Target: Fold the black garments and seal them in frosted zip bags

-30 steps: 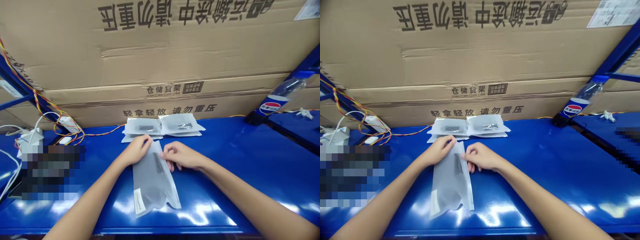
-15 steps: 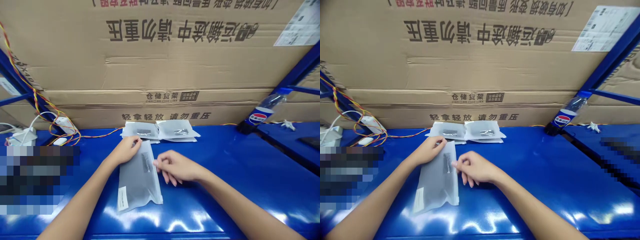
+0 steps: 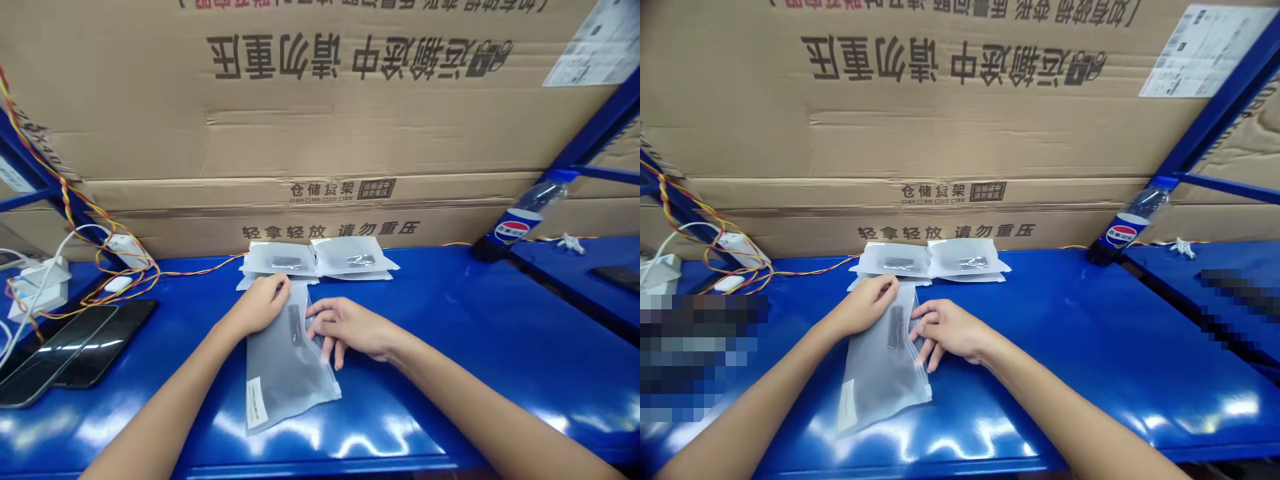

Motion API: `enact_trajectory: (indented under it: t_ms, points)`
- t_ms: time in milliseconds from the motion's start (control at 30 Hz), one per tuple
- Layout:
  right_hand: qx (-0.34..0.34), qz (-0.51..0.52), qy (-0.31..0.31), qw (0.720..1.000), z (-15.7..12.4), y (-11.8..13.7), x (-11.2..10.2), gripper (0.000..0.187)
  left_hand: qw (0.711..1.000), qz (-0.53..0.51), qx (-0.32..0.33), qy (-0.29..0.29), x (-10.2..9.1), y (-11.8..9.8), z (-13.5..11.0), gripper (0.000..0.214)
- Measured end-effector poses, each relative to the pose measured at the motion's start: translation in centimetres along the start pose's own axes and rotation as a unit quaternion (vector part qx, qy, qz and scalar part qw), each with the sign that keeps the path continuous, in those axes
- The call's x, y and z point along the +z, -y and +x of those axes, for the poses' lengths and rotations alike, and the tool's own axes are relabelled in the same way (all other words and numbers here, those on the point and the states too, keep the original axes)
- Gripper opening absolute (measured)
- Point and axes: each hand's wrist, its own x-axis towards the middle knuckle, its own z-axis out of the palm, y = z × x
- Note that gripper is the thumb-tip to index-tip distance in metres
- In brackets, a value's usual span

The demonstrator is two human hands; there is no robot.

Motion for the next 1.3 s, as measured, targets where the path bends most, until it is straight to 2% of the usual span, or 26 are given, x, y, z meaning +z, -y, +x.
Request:
enact_trajectory:
  t_ms: [100,200,333,400,500,667,733,800,867,967,1067,1133,1167,1233,1267,1300]
  points:
    - [-0.041,0.010,0.006,0.999,0.2,0.1,0.0,0.025,1.000,0.006,0.001,0.003,0.1,0.1,-0.1,0.025]
    - [-0.082,-0.032,-0.012,0.996,0.3,0.0,0.4,0.022,1.000,0.012,0.004,0.007,0.2,-0.1,-0.2,0.024]
    - [-0.101,-0.072,-0.077,0.989,0.2,-0.3,1.2,0.033,1.000,0.015,0.010,0.004,0.7,-0.9,-0.5,0.026]
    - [-0.082,-0.098,-0.064,0.990,0.1,-0.3,1.6,0.031,1.000,0.016,0.015,0.001,1.0,-1.4,-0.6,0.027]
    - [-0.046,-0.141,-0.007,0.989,-0.2,-0.2,2.0,0.027,1.000,0.018,0.023,-0.005,1.4,-2.0,-0.9,0.028]
    - [-0.137,-0.154,-0.021,0.978,-0.1,-0.3,1.8,0.016,0.999,0.015,0.033,0.016,1.0,-1.8,-0.8,0.030]
    - [-0.115,-0.114,-0.032,0.986,-0.1,0.0,1.6,0.020,0.999,0.011,0.031,0.023,0.4,-1.3,-0.5,0.031]
    - [-0.060,-0.069,-0.072,0.993,-0.2,0.7,1.4,0.030,0.999,0.015,0.024,0.026,-0.6,-0.7,-0.2,0.032]
    - [-0.026,-0.035,-0.141,0.989,-0.5,1.6,1.3,0.039,0.998,0.050,0.008,0.026,-1.8,-0.3,-0.1,0.031]
    - [-0.036,0.019,-0.230,0.972,-1.8,2.2,1.5,0.044,0.992,0.125,-0.019,0.015,-3.8,0.2,-0.2,0.028]
    - [-0.064,0.013,-0.294,0.954,-4.2,0.1,2.1,0.045,0.985,0.169,-0.033,0.007,-5.0,0.8,-0.5,0.024]
    - [-0.063,-0.087,-0.363,0.926,-5.9,-2.4,2.5,0.046,0.981,0.189,-0.035,0.006,-5.1,1.2,-0.6,0.023]
    - [-0.061,-0.169,-0.411,0.894,-6.7,-3.8,2.7,0.046,0.980,0.195,-0.035,0.004,-4.9,1.4,-0.6,0.023]
    - [-0.096,-0.331,-0.514,0.785,-8.0,-6.1,3.3,0.048,0.980,0.198,-0.026,-0.004,-4.3,1.5,-0.7,0.024]
    - [-0.134,-0.392,-0.544,0.730,-8.4,-6.9,3.7,0.050,0.980,0.197,-0.018,-0.011,-3.9,1.4,-0.7,0.023]
    - [-0.180,-0.436,-0.552,0.688,-8.5,-7.4,4.1,0.054,0.981,0.193,-0.006,-0.019,-3.5,1.2,-0.7,0.022]
